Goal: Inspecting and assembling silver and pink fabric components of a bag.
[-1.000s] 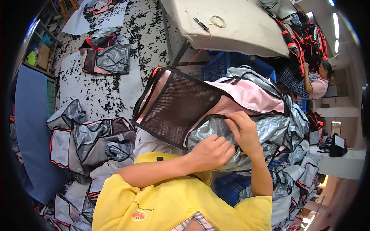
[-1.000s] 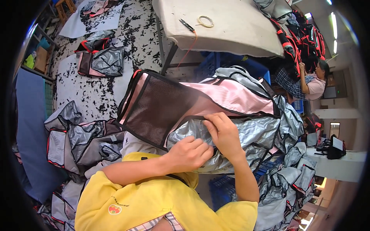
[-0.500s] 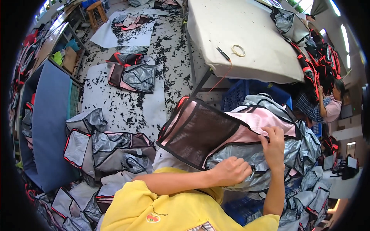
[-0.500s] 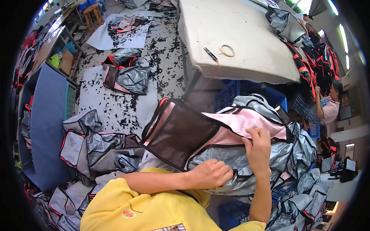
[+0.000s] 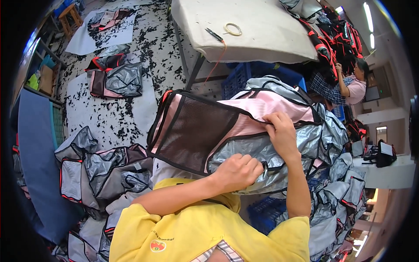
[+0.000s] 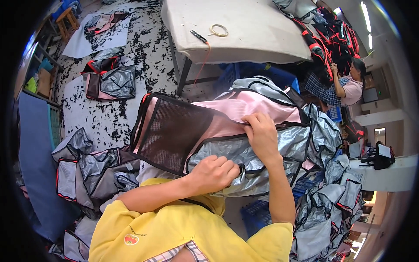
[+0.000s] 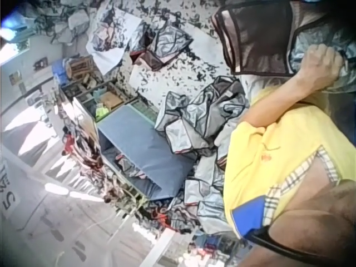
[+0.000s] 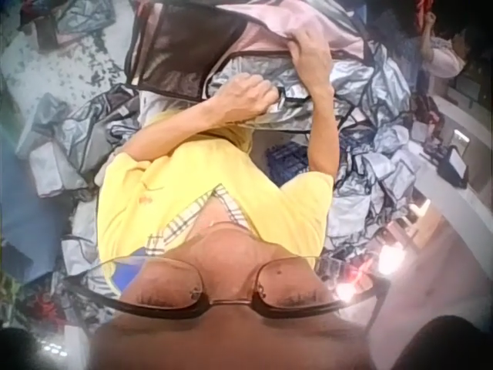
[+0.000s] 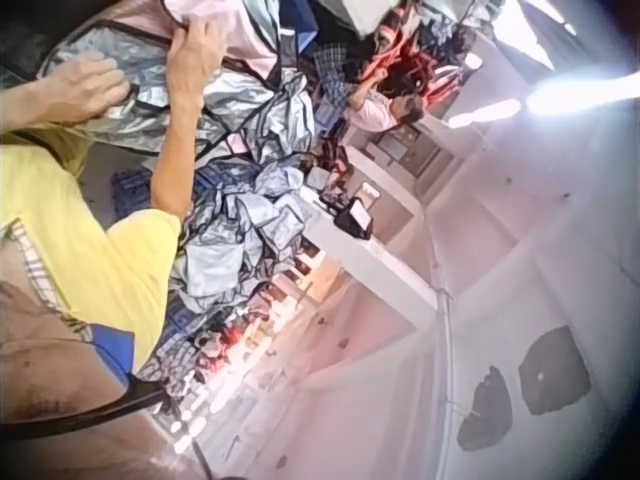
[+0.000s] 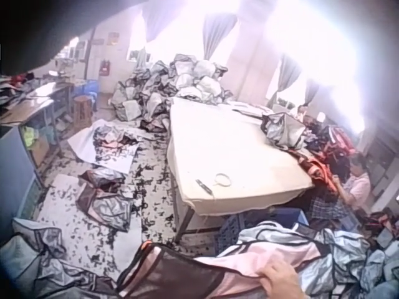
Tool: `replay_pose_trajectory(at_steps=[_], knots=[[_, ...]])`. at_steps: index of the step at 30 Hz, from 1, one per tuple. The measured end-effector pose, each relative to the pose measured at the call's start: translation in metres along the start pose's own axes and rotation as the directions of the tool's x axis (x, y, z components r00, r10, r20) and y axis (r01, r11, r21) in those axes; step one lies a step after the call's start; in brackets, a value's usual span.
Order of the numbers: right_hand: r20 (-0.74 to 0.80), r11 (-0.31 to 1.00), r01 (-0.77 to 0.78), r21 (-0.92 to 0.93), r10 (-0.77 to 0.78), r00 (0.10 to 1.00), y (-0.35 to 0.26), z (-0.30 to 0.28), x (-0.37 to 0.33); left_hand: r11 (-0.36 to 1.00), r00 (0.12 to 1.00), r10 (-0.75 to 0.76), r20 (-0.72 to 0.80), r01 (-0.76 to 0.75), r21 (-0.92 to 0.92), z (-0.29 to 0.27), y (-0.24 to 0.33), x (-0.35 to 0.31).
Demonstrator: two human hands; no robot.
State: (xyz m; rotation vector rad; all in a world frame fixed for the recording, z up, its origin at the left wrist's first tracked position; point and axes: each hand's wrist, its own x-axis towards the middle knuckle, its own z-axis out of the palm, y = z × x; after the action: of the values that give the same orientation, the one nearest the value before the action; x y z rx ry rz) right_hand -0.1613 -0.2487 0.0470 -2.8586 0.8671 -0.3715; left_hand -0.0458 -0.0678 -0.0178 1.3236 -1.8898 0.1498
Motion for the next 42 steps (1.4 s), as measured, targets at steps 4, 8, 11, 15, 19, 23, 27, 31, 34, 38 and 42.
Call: replay_pose_trajectory(at_steps=[4, 8, 11, 15, 19, 23, 27, 31, 34, 38, 42], knots=[[0.019, 1.0, 0.02, -0.005, -0.02, 1.0, -0.005, 0.002, 0.006, 1.0, 1.0, -0.024, 0.006, 0.024, 0.021, -0.005, 0.001, -0.002], [0.027, 1.0, -0.016, -0.016, 0.017, 1.0, -0.001, -0.006, -0.003, 0.999, 1.0, -0.015, -0.012, 0.014, -0.052, 0.0, 0.004, -0.007], [0.065, 1.0, -0.023, -0.017, 0.024, 0.998, -0.001, -0.013, -0.004, 0.999, 1.0, -0.023, -0.018, 0.023, -0.023, 0.001, 0.005, -0.013], [0.121, 0.997, -0.066, -0.039, 0.07, 0.99, -0.001, -0.024, -0.004, 0.998, 0.999, -0.029, -0.025, 0.028, -0.059, -0.001, 0.007, -0.017], [0.088, 0.997, -0.029, -0.076, 0.036, 0.995, 0.015, -0.033, -0.011, 0.997, 0.999, -0.033, -0.043, 0.029, -0.075, 0.0, 0.007, -0.016], [0.12, 0.982, -0.069, -0.174, 0.091, 0.989, 0.033, -0.051, -0.024, 0.991, 1.0, -0.025, 0.003, 0.025, -0.128, -0.004, 0.004, -0.021], [0.125, 0.95, 0.066, -0.305, -0.029, 0.992, 0.046, -0.062, -0.018, 0.989, 0.994, -0.056, 0.099, 0.069, -0.131, -0.02, -0.001, -0.038], [0.159, 0.921, 0.119, -0.372, -0.063, 0.985, 0.054, -0.072, -0.022, 0.958, 0.932, -0.053, 0.358, 0.149, -0.246, -0.052, -0.007, -0.035], [0.114, 0.918, 0.184, -0.351, -0.154, 0.982, 0.069, -0.077, -0.041, 0.964, 0.986, -0.096, 0.135, 0.126, -0.233, -0.103, -0.038, 0.011], [-0.061, 0.922, 0.256, -0.292, -0.285, 0.957, 0.054, -0.098, -0.057, 0.942, 0.934, -0.327, 0.144, 0.31, 0.126, -0.107, -0.115, 0.029], [-0.22, 0.898, 0.268, -0.348, -0.356, 0.908, 0.044, -0.145, -0.03, 0.966, 0.952, -0.24, 0.19, 0.214, 0.147, -0.11, -0.155, 0.044]])
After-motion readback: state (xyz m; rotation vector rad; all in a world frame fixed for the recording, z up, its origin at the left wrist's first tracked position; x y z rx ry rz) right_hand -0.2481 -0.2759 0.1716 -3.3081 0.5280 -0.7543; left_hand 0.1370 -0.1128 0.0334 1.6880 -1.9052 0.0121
